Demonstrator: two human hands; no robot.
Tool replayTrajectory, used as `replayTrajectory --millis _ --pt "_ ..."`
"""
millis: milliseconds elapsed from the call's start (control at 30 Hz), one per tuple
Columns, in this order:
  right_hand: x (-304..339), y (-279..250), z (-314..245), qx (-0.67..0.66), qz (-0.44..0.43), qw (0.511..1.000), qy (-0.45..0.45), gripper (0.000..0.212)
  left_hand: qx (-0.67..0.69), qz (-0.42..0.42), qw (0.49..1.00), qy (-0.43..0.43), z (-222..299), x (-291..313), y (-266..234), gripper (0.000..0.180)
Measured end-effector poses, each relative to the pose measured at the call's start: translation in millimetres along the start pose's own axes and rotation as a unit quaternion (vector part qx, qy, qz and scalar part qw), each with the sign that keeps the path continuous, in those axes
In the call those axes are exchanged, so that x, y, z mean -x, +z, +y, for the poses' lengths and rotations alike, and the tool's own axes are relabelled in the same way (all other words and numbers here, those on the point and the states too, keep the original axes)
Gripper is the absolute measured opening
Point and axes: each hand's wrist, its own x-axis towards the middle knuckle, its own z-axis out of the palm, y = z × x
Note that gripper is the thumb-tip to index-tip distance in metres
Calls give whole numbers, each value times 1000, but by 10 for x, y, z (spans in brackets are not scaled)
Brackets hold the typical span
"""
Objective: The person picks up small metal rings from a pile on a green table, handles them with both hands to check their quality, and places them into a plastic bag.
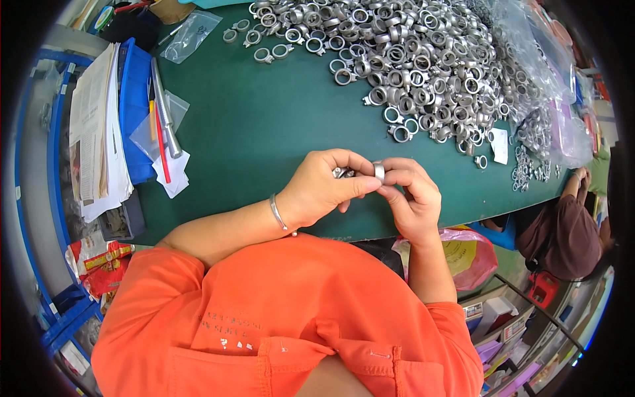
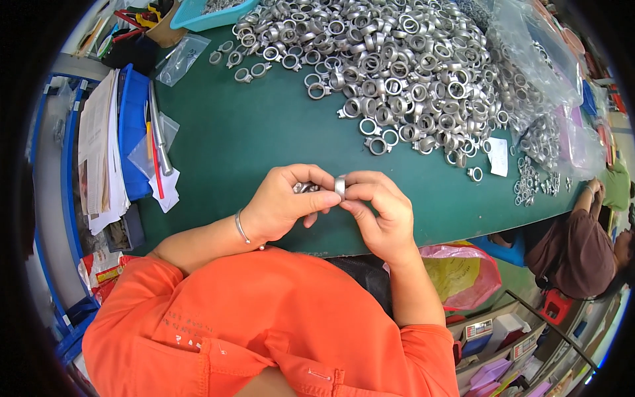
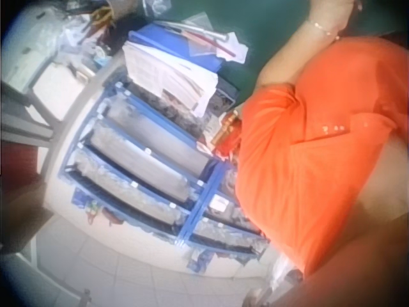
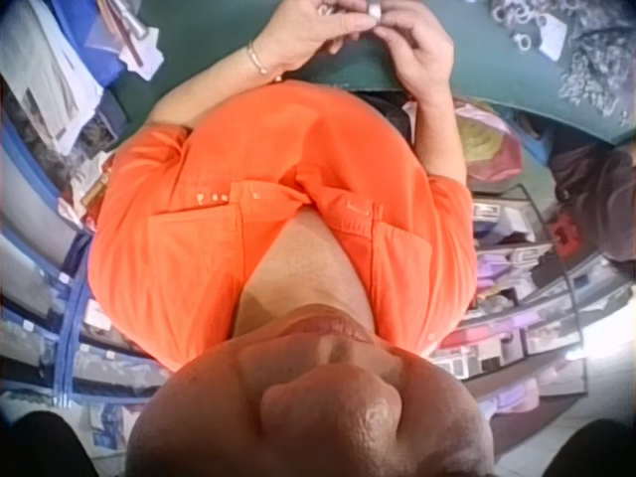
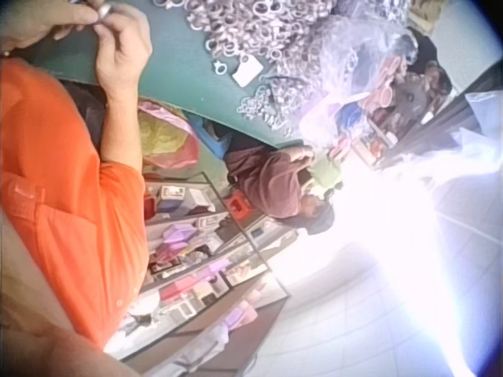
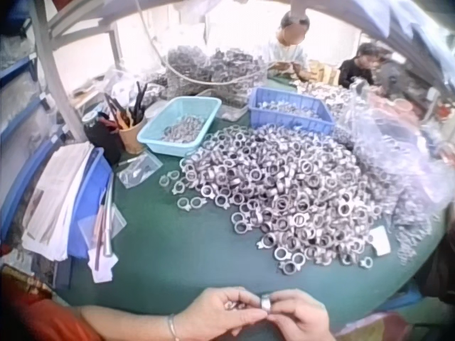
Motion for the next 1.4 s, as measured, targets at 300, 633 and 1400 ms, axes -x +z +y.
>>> replayTrajectory --millis 300,633,1400 --pt "61 93 -63 -221 24 957 188 28 -157 16 978 136 7 54 5 9" --pt "134 150 -11 -231 4 954 194 29 86 3 996 -33 31 43 -4 16" --pt "-21 84 -56 25 -6 1000 -10 33 34 -27 999 -27 -87 -1 -59 12"
